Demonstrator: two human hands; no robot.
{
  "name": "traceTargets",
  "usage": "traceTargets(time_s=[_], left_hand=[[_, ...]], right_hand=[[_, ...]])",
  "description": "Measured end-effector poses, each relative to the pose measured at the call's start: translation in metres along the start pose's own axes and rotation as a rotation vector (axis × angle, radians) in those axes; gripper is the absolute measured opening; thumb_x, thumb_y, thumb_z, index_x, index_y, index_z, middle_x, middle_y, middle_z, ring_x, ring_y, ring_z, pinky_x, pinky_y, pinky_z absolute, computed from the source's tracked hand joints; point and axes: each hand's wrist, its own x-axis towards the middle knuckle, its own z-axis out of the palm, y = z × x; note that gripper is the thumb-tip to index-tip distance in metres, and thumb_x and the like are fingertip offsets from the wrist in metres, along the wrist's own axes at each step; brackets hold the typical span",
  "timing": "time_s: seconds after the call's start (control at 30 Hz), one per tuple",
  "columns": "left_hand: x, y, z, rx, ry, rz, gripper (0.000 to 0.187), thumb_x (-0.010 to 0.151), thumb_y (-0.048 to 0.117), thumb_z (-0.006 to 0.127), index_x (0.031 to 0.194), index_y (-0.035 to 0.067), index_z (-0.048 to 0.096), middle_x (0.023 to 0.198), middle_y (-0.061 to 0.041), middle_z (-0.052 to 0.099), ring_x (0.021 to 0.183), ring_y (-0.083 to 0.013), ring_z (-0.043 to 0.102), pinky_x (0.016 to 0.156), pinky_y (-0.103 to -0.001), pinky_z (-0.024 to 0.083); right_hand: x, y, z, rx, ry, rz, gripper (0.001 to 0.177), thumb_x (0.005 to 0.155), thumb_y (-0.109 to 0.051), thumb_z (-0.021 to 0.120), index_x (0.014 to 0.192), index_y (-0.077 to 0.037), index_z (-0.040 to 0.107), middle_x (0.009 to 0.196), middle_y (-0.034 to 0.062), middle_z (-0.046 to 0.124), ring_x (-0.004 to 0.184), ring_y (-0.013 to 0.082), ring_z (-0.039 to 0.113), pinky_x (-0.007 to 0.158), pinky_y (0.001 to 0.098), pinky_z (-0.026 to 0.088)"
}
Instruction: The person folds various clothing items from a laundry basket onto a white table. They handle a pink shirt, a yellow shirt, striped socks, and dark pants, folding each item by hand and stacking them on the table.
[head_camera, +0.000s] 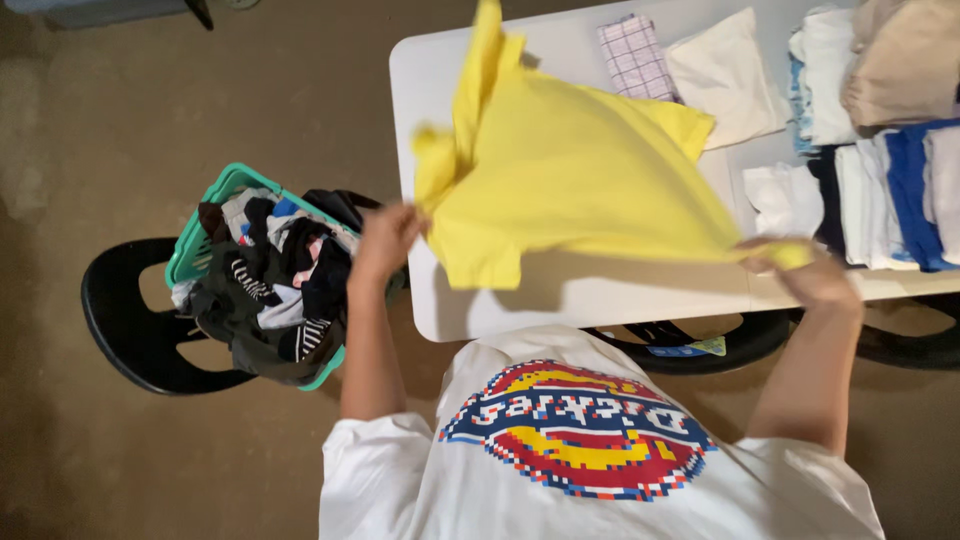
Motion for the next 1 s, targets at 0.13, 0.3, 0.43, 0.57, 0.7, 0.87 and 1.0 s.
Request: traceTargets(time_s=[0.13, 0.3, 0.43, 0.57, 0.7, 0.87, 1.0], left_hand=[[-0.054, -0.080, 0.063, 0.085, -0.281, -0.152, 0.032, 0.073, 0.013, 0.082, 0.103, 0.005, 0.075, 0.094, -0.019, 0.074, 0.087, -0.0348, 0.071, 0.076, -0.043, 0.056], [-0.078, -0.109, 0.101, 0.154, -0.407, -0.279, 0.029, 0.080, 0.015, 0.075, 0.109, 0.010, 0.078, 0.100, -0.019, 0.076, 0.093, -0.0346, 0.073, 0.080, -0.042, 0.057], [-0.024, -0.115, 0.092, 0.206, -0.492, -0.118, 0.035, 0.080, 0.028, 0.086, 0.104, 0.004, 0.077, 0.103, -0.022, 0.071, 0.096, -0.0360, 0.066, 0.082, -0.042, 0.051], [0.045, -0.113, 0.106, -0.514, -0.075, -0.273, 0.045, 0.098, 0.041, 0.068, 0.112, -0.002, 0.068, 0.104, -0.018, 0.072, 0.095, -0.0229, 0.061, 0.085, -0.037, 0.052], [0.072, -0.126, 0.136, -0.083, -0.080, -0.459, 0.056, 0.085, 0.044, 0.079, 0.116, -0.001, 0.067, 0.104, -0.016, 0.072, 0.093, -0.0266, 0.069, 0.082, -0.038, 0.053], [0.050, -0.149, 0.139, 0.023, -0.076, -0.450, 0.051, 0.097, 0.041, 0.074, 0.121, -0.004, 0.069, 0.111, -0.019, 0.071, 0.097, -0.0229, 0.070, 0.086, -0.035, 0.051], [0.060, -0.107, 0.085, -0.506, -0.041, -0.425, 0.038, 0.100, 0.033, 0.069, 0.113, -0.004, 0.068, 0.099, -0.008, 0.071, 0.088, -0.0160, 0.062, 0.078, -0.032, 0.053]], right_hand=[[0.016, 0.025, 0.040, -0.276, -0.378, 0.097, 0.028, 0.081, -0.014, 0.081, 0.110, -0.015, 0.083, 0.124, 0.0041, 0.075, 0.118, 0.0171, 0.063, 0.105, 0.0312, 0.044], [0.030, 0.064, 0.059, -0.259, -0.443, 0.219, 0.029, 0.087, -0.010, 0.075, 0.116, -0.011, 0.080, 0.115, 0.0143, 0.074, 0.111, 0.0298, 0.066, 0.098, 0.0407, 0.051], [0.056, 0.068, 0.051, 0.046, -0.130, 0.280, 0.029, 0.100, -0.014, 0.063, 0.125, 0.000, 0.068, 0.119, 0.0122, 0.070, 0.111, 0.0250, 0.060, 0.098, 0.0376, 0.046], [0.088, 0.057, 0.066, 0.948, 0.105, -0.059, 0.040, 0.100, -0.020, 0.062, 0.136, -0.002, 0.059, 0.131, 0.0070, 0.067, 0.120, 0.0180, 0.064, 0.105, 0.0319, 0.050], [0.107, 0.050, 0.101, 0.261, 0.227, 0.179, 0.040, 0.098, -0.018, 0.072, 0.132, 0.002, 0.063, 0.126, 0.0128, 0.069, 0.113, 0.0248, 0.066, 0.096, 0.0337, 0.052], [0.101, 0.040, 0.109, 0.246, 0.434, 0.342, 0.038, 0.103, -0.020, 0.060, 0.138, -0.006, 0.056, 0.128, 0.0092, 0.068, 0.116, 0.0249, 0.066, 0.095, 0.0407, 0.053], [0.079, 0.002, 0.074, 0.965, 0.480, 0.176, 0.038, 0.106, -0.021, 0.048, 0.142, -0.014, 0.045, 0.130, 0.0026, 0.066, 0.121, 0.0223, 0.066, 0.097, 0.0460, 0.055]])
